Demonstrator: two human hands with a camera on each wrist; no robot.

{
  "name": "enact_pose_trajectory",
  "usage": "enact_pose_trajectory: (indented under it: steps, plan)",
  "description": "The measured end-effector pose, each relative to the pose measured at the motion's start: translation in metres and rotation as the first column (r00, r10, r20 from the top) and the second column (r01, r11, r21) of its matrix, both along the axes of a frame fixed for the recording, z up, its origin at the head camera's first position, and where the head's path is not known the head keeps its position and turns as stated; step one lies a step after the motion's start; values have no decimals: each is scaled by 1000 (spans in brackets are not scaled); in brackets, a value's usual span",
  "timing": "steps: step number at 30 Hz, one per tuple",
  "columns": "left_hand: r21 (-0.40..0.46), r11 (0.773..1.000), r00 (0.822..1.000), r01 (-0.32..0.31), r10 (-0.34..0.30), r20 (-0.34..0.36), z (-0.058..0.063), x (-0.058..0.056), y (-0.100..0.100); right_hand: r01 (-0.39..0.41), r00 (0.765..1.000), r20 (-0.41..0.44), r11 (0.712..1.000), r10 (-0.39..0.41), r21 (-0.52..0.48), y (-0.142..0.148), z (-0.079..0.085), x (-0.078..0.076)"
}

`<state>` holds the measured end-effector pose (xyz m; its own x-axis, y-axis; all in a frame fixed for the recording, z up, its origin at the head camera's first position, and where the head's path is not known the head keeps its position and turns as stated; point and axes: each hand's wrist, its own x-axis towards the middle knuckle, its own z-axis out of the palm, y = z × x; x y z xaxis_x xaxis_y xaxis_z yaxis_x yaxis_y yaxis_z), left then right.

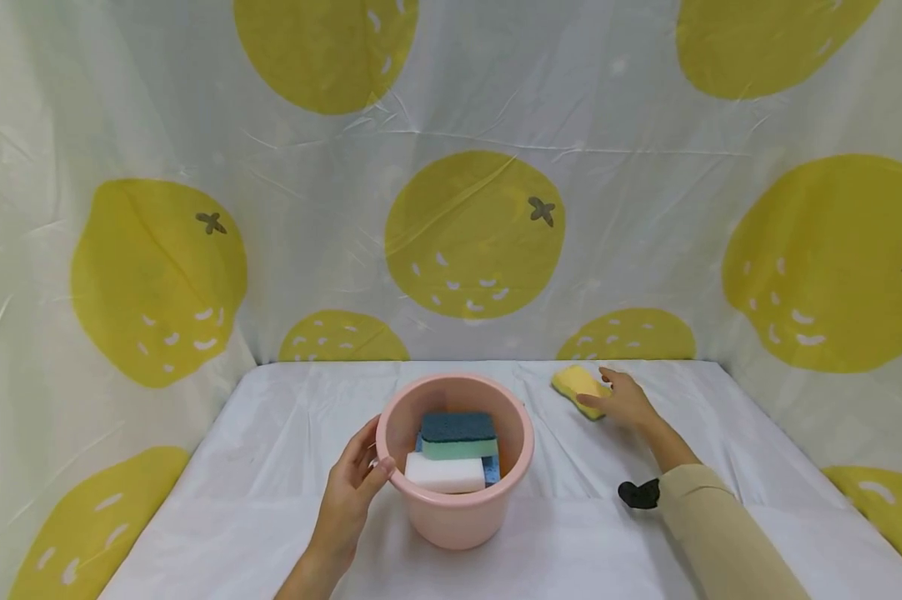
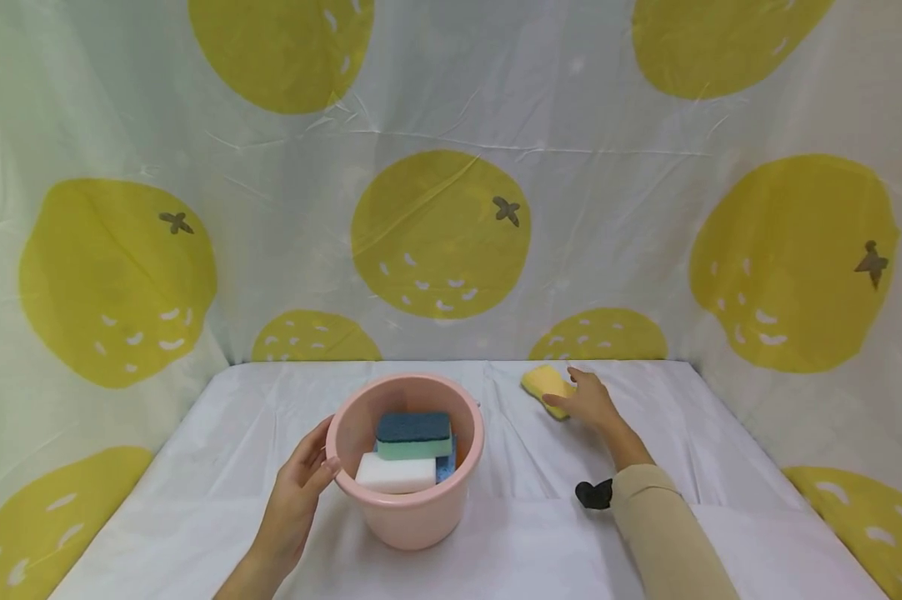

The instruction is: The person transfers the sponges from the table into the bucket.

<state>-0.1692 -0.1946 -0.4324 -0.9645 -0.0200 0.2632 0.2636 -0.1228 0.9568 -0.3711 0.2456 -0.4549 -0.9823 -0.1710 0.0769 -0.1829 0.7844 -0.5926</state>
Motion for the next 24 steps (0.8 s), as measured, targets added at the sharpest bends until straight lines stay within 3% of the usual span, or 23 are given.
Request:
enact_pose_trajectory:
  steps: [13,24]
  plan:
    - [4,1000,1000,0,-1,14,0,-1,0,118,985,140,982,-97,-150,4,-23,2]
    - [-2,1000,1000,0,0,7,1,-1,0,169,981,135,958,-141,-233,4,-24,3]
